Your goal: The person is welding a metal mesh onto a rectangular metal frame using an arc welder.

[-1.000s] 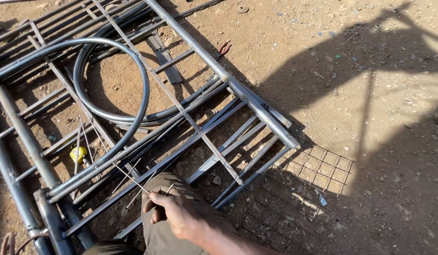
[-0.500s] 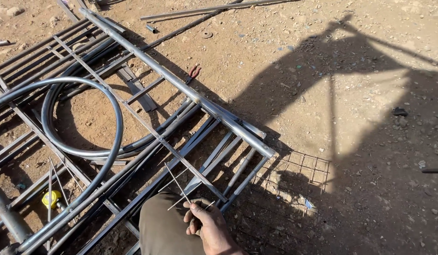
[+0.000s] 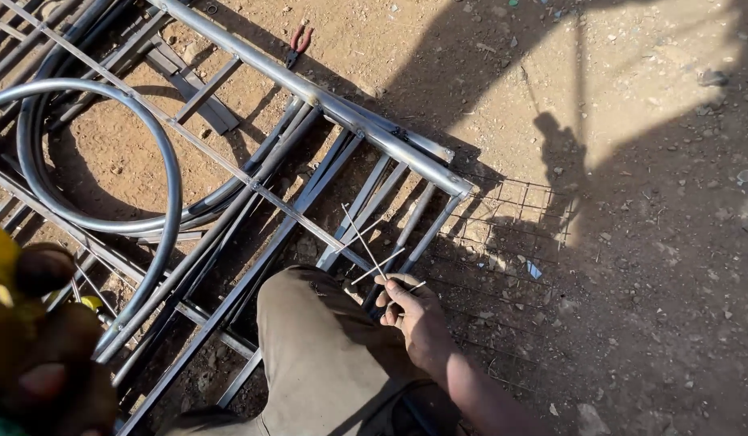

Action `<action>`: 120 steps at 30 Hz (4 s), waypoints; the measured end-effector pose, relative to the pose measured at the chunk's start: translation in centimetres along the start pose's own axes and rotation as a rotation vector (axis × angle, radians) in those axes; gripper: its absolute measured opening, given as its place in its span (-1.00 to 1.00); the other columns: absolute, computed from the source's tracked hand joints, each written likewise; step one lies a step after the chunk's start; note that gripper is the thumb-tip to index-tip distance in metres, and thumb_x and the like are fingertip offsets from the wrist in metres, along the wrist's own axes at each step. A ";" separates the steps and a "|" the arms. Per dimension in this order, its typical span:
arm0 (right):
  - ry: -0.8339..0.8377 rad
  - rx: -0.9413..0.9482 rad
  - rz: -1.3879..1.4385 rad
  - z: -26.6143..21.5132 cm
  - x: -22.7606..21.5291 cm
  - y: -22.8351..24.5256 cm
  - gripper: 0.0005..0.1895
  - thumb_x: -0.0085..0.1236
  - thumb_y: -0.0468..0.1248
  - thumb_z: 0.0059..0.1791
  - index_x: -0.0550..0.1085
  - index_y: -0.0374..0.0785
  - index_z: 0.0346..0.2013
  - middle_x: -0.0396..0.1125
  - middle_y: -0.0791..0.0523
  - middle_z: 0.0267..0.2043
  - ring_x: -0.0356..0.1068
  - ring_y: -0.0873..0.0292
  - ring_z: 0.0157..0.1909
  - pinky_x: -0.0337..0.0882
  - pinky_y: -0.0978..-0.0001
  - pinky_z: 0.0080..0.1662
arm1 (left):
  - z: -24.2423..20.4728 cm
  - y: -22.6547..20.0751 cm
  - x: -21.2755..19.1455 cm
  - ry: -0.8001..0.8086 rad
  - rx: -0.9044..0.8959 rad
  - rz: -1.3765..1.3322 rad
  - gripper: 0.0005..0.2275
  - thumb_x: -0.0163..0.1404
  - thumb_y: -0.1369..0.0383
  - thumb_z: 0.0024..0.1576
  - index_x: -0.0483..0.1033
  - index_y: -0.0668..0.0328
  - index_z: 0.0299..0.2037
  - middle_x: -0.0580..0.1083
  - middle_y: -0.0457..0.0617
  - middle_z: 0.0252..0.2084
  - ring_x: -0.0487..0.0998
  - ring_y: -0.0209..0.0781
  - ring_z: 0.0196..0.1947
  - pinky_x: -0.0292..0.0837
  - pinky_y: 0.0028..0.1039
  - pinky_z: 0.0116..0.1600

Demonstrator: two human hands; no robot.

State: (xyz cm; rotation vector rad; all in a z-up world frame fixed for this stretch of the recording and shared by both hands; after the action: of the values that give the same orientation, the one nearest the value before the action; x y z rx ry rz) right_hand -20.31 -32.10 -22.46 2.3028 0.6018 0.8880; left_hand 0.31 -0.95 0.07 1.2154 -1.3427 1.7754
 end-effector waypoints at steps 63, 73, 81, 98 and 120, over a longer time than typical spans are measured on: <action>-0.210 -0.291 -0.116 15.2 -9.1 3.0 -0.85 0.06 -0.31 0.14 0.54 -0.32 -0.09 0.47 0.05 -0.44 0.37 0.23 -0.59 0.33 0.51 -0.58 | 19.8 21.5 -4.5 -1.370 -0.423 0.429 -0.33 0.12 0.34 -0.14 0.45 -0.09 0.33 0.44 -0.11 -0.11 0.34 -0.26 -0.14 0.27 -0.47 0.02; -0.343 -0.197 -0.288 19.5 -8.6 4.2 -0.79 0.16 -0.16 0.11 0.60 -0.18 -0.06 0.51 0.18 -0.37 0.33 0.41 -0.56 0.30 0.59 -0.54 | 19.0 21.9 -5.2 -1.368 -0.354 0.360 -0.38 0.14 0.40 -0.18 0.52 0.00 0.23 0.42 -0.08 -0.21 0.35 -0.25 -0.21 0.29 -0.47 -0.04; -0.395 -0.131 -0.396 19.6 -8.4 5.0 -0.77 0.11 -0.09 0.13 0.61 -0.08 -0.05 0.48 0.23 -0.38 0.28 0.40 -0.53 0.31 0.55 -0.44 | 19.4 21.6 -5.1 -1.377 -0.418 0.349 -0.41 0.14 0.41 -0.13 0.53 -0.04 0.22 0.34 -0.08 -0.27 0.30 -0.24 -0.27 0.21 -0.48 -0.11; -0.219 -0.348 -0.208 22.3 -9.9 3.1 -0.87 0.11 -0.28 0.13 0.46 -0.24 -0.06 0.53 0.03 -0.19 0.46 0.31 -0.49 0.42 0.59 -0.61 | 20.0 21.0 -5.2 -1.385 -0.466 0.364 -0.38 0.13 0.39 -0.17 0.51 -0.11 0.24 0.36 -0.09 -0.25 0.32 -0.25 -0.26 0.26 -0.49 -0.09; -0.282 -0.377 -0.158 22.0 -8.1 2.0 -0.82 0.08 -0.29 0.13 0.41 -0.24 0.02 0.47 0.07 -0.17 0.35 0.33 -0.52 0.37 0.54 -0.64 | 17.6 22.8 -7.9 -1.272 -0.191 0.211 -0.72 0.10 0.54 -0.09 0.42 0.26 -0.15 0.31 0.03 -0.44 0.27 -0.15 -0.51 0.19 -0.34 -0.41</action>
State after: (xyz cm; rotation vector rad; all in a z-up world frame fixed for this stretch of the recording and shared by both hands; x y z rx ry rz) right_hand -9.72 -46.21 -37.96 1.9602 0.4421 0.5347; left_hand -10.73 -24.23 -15.07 2.2740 -2.2715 0.8145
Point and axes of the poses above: each hand's wrist, its own z-axis towards the middle knuckle, its own x-axis out of the palm, y = z × x, the point moved 1 cm from there along z, towards the middle knuckle
